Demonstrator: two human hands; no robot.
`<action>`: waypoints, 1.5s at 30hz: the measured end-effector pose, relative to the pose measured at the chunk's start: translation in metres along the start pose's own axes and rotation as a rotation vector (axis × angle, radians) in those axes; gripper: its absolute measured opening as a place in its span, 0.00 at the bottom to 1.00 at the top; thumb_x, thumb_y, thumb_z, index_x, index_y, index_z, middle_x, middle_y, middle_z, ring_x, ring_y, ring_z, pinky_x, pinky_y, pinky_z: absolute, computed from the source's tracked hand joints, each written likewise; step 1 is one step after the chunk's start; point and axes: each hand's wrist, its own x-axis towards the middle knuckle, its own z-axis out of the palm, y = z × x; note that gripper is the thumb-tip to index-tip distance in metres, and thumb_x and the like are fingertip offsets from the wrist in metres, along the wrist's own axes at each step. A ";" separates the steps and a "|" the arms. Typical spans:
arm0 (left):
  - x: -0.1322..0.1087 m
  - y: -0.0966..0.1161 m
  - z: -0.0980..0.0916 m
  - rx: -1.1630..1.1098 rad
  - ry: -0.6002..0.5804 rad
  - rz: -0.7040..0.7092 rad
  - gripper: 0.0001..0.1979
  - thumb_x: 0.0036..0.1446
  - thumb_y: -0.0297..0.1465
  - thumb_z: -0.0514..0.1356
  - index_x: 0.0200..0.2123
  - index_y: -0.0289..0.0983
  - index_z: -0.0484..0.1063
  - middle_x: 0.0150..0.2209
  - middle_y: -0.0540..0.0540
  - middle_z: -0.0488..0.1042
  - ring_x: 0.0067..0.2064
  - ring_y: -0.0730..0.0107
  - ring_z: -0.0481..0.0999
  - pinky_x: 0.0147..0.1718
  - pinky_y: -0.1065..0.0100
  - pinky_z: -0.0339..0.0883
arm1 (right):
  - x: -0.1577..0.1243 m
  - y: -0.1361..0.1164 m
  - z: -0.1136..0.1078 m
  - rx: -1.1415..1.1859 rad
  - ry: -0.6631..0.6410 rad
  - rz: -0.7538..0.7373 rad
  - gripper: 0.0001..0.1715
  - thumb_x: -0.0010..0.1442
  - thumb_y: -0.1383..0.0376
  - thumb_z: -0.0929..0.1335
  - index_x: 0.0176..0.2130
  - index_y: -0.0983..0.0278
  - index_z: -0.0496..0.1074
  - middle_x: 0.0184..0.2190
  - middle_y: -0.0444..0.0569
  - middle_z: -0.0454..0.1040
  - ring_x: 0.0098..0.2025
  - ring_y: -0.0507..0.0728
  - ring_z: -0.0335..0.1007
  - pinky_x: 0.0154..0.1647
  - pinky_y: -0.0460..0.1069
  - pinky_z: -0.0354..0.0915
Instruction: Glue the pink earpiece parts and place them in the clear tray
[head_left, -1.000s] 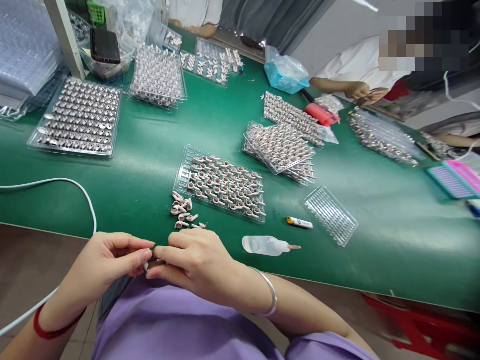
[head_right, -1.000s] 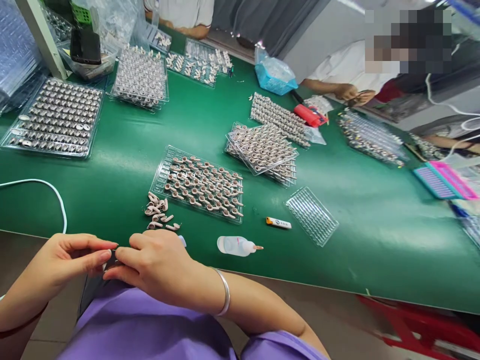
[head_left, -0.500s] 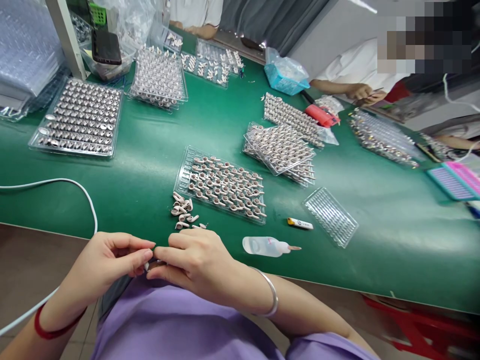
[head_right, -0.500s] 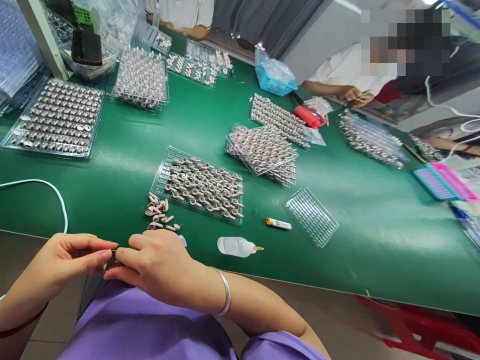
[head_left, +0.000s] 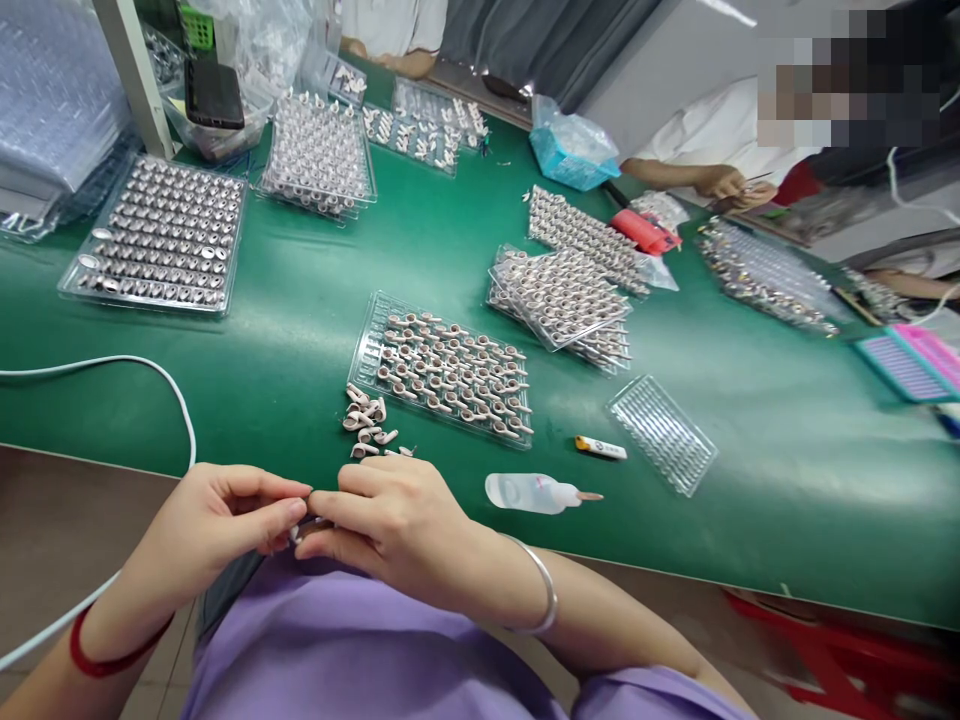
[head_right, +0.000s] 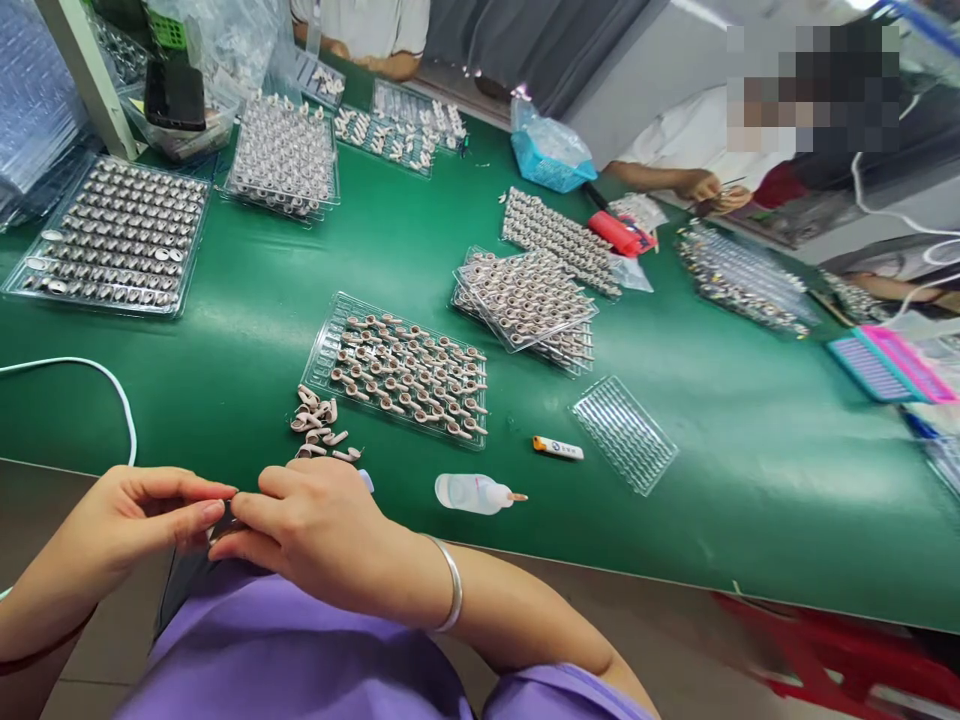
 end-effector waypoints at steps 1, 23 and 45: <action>0.000 0.000 0.000 -0.002 0.002 0.004 0.13 0.46 0.40 0.69 0.33 0.37 0.83 0.23 0.46 0.79 0.25 0.70 0.74 0.26 0.73 0.70 | 0.000 0.000 0.000 0.001 0.002 -0.003 0.25 0.68 0.49 0.61 0.31 0.62 0.75 0.20 0.41 0.64 0.22 0.48 0.55 0.25 0.47 0.46; 0.005 0.001 0.000 -0.018 -0.027 -0.005 0.09 0.46 0.37 0.69 0.31 0.40 0.83 0.22 0.50 0.78 0.24 0.76 0.72 0.24 0.79 0.66 | 0.001 0.001 0.000 -0.024 0.043 -0.047 0.24 0.68 0.51 0.62 0.30 0.62 0.75 0.20 0.41 0.64 0.22 0.50 0.52 0.25 0.48 0.45; 0.004 -0.001 -0.001 0.008 -0.047 -0.022 0.11 0.48 0.38 0.68 0.32 0.38 0.83 0.22 0.50 0.78 0.24 0.76 0.72 0.24 0.78 0.65 | 0.002 0.002 -0.001 -0.012 0.032 -0.057 0.24 0.68 0.51 0.62 0.30 0.62 0.74 0.20 0.41 0.64 0.22 0.50 0.53 0.25 0.48 0.46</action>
